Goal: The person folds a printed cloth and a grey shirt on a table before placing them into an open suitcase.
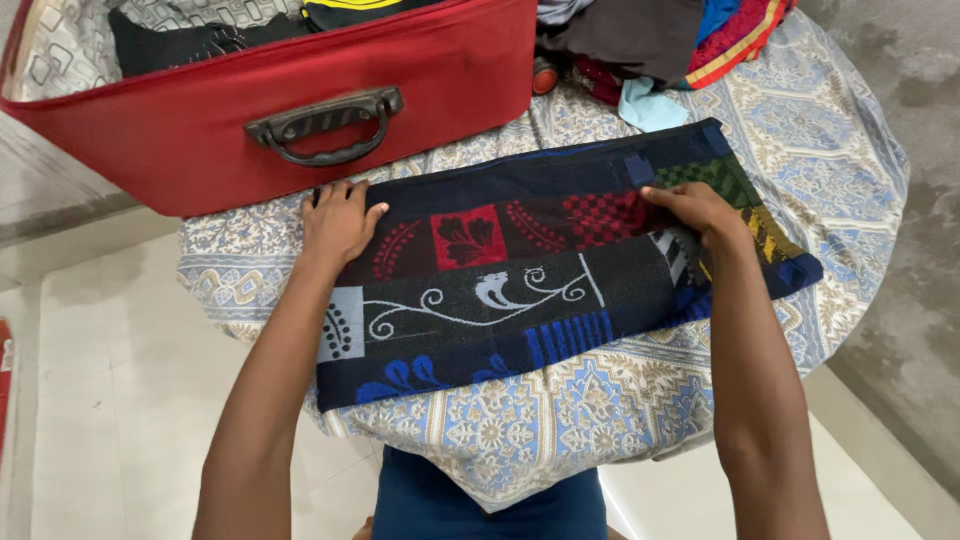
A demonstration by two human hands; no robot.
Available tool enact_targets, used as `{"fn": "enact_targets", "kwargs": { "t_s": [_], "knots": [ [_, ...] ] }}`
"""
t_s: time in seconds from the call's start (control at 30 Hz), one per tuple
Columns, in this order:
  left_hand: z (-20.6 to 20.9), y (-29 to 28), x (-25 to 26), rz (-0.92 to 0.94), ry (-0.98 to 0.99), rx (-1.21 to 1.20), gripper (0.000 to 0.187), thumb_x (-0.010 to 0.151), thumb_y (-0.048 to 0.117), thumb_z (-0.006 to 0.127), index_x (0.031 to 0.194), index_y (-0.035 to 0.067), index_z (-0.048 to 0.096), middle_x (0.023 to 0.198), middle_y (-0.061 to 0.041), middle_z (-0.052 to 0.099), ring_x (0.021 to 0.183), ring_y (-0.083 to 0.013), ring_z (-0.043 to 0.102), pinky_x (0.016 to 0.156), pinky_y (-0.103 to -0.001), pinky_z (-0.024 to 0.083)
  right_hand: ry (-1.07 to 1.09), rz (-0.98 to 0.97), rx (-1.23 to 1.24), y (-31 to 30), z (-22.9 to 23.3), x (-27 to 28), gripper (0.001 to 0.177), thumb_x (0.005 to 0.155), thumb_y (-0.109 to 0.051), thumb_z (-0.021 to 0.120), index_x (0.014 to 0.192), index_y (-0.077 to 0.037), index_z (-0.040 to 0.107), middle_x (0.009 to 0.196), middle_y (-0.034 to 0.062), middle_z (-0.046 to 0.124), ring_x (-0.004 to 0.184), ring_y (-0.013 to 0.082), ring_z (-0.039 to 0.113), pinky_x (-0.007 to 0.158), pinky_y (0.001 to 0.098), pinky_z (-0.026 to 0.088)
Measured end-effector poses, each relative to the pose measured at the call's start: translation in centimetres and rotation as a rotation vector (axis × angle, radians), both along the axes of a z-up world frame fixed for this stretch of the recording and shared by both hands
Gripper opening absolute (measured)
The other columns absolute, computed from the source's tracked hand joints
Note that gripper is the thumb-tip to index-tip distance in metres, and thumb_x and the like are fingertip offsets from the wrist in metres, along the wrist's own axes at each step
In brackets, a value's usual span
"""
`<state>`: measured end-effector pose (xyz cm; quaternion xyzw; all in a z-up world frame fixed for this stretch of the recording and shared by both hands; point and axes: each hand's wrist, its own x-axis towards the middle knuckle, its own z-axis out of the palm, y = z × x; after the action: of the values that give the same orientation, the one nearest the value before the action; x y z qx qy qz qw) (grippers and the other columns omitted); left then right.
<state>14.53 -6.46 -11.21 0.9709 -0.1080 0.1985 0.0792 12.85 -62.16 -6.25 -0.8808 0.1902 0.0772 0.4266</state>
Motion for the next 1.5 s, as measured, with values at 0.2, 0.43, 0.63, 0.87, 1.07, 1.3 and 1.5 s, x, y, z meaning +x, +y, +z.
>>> {"fn": "enact_targets", "kwargs": {
  "t_s": [0.2,0.43,0.63,0.87,1.07,1.3,1.5],
  "knots": [
    [0.6,-0.2,0.5,0.05,-0.021,-0.007,0.046,0.096,0.048,0.066,0.121,0.01,0.067,0.119,-0.013,0.065,0.118,-0.0341,0.057,0.099,-0.059,0.04,-0.3,0.139,-0.127,-0.9,-3.7,4.8,0.049,0.079,-0.026,0.081,0.118,0.002,0.07,0.104,0.0133,0.075,0.092,0.0234,0.07,0.082,0.038,0.055],
    [1.1,-1.2,-0.3,0.009,-0.28,-0.192,0.03,0.101,0.037,0.069,0.112,0.01,0.066,0.109,-0.008,0.067,0.11,-0.033,0.061,0.093,-0.059,0.042,-0.638,0.165,-0.245,-2.3,-0.7,4.1,0.042,0.087,-0.022,0.08,0.124,-0.007,0.069,0.11,0.0185,0.075,0.101,0.0315,0.07,0.086,0.0397,0.053],
    [2.7,-5.3,-1.0,0.086,-0.22,-0.295,0.033,0.102,0.035,0.069,0.121,0.01,0.06,0.118,-0.012,0.065,0.116,-0.0372,0.057,0.092,-0.06,0.042,-0.735,-0.002,-0.521,-3.3,4.0,3.2,0.043,0.086,-0.033,0.079,0.118,-0.005,0.072,0.105,0.0245,0.074,0.098,0.0396,0.072,0.087,0.0474,0.055],
    [1.6,-6.3,-3.6,-0.003,-0.1,-0.135,0.065,0.091,0.039,0.072,0.144,0.007,0.053,0.153,-0.022,0.044,0.142,-0.0428,0.036,0.103,-0.068,0.033,-0.056,-0.018,-0.567,-8.5,-1.1,0.2,0.096,0.098,-0.083,0.051,0.102,0.01,0.076,0.097,0.0322,0.073,0.093,0.0465,0.07,0.085,0.0556,0.053],
    [2.4,-5.1,-9.2,-0.078,0.1,-0.169,0.063,0.093,0.049,0.067,0.14,0.009,0.056,0.158,-0.023,0.039,0.149,-0.044,0.028,0.112,-0.068,0.026,-0.136,0.191,-0.377,-6.5,-1.0,-6.3,0.077,0.081,-0.066,0.067,0.113,0.004,0.072,0.1,0.0226,0.074,0.094,0.0338,0.07,0.086,0.0456,0.052],
    [6.4,-5.2,-18.1,-0.249,0.361,-0.118,0.092,0.071,0.068,0.076,0.144,0.016,0.054,0.159,-0.017,0.034,0.151,-0.0422,0.018,0.112,-0.067,0.017,-0.547,0.253,-0.038,-4.8,-2.0,-9.2,0.067,0.085,-0.033,0.085,0.131,0.004,0.055,0.112,0.0141,0.066,0.102,0.024,0.062,0.089,0.0391,0.049],
    [6.9,-4.3,-21.9,-0.248,0.429,0.042,0.091,0.066,0.056,0.085,0.146,0.025,0.053,0.16,-0.013,0.034,0.151,-0.0385,0.017,0.115,-0.062,0.019,-0.455,-0.022,-0.135,-5.9,-1.0,-9.0,0.071,0.081,-0.039,0.087,0.13,0.004,0.057,0.108,0.018,0.066,0.091,0.0248,0.066,0.078,0.042,0.054]
  ]
}}
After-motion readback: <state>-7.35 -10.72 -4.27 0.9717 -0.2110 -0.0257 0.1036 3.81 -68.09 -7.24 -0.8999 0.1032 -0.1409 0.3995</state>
